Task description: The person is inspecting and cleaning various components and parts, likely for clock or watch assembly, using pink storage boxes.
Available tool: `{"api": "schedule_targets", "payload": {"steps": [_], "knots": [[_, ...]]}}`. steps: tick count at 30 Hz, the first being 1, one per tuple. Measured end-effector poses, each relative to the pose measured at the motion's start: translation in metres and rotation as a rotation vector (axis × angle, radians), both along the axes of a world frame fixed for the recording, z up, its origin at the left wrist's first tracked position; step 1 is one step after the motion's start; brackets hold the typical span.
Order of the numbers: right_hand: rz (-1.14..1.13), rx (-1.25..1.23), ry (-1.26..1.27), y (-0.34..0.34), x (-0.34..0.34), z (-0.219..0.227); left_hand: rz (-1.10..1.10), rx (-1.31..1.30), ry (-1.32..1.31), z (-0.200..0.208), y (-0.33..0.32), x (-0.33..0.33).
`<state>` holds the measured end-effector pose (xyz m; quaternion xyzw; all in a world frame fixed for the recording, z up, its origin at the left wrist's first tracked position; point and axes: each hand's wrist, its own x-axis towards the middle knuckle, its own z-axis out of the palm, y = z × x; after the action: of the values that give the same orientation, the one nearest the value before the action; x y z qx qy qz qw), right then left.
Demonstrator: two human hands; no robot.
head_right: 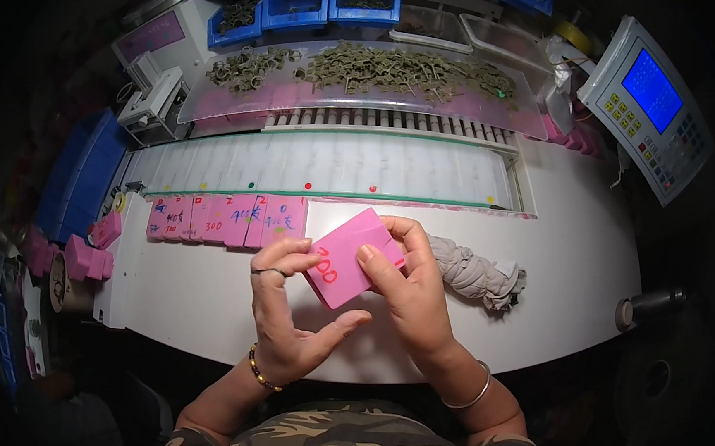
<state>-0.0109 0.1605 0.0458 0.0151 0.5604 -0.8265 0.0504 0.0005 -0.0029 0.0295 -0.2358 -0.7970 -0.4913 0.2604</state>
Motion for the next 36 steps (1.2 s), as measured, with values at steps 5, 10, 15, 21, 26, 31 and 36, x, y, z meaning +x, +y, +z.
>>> {"api": "schedule_targets", "payload": {"steps": [5, 10, 15, 21, 26, 31, 36], "knots": [[0.053, -0.027, -0.014, -0.004, 0.004, 0.007, -0.041, -0.086, 0.017, -0.006, -0.005, -0.005], [0.196, 0.014, 0.033, 0.009, 0.001, 0.010, -0.030, 0.027, -0.048, 0.006, -0.014, -0.009], [0.128, 0.237, 0.135, 0.007, -0.007, -0.004, -0.262, 0.671, -0.692, 0.004, -0.017, -0.006], [0.100, 0.147, 0.095, 0.004, -0.010, -0.002, -0.368, 0.688, -0.873, 0.000, -0.014, -0.005], [0.144, 0.184, 0.092, 0.004, -0.009, -0.005, -0.355, 0.622, -0.837, 0.005, -0.012, -0.006], [0.194, -0.090, -0.051, 0.008, -0.010, -0.020, -0.402, 0.724, -0.856, -0.001, -0.009, -0.005], [0.136, -0.173, -0.081, 0.000, -0.009, -0.019, -0.371, 0.840, -0.886, -0.006, -0.001, -0.008]]}}
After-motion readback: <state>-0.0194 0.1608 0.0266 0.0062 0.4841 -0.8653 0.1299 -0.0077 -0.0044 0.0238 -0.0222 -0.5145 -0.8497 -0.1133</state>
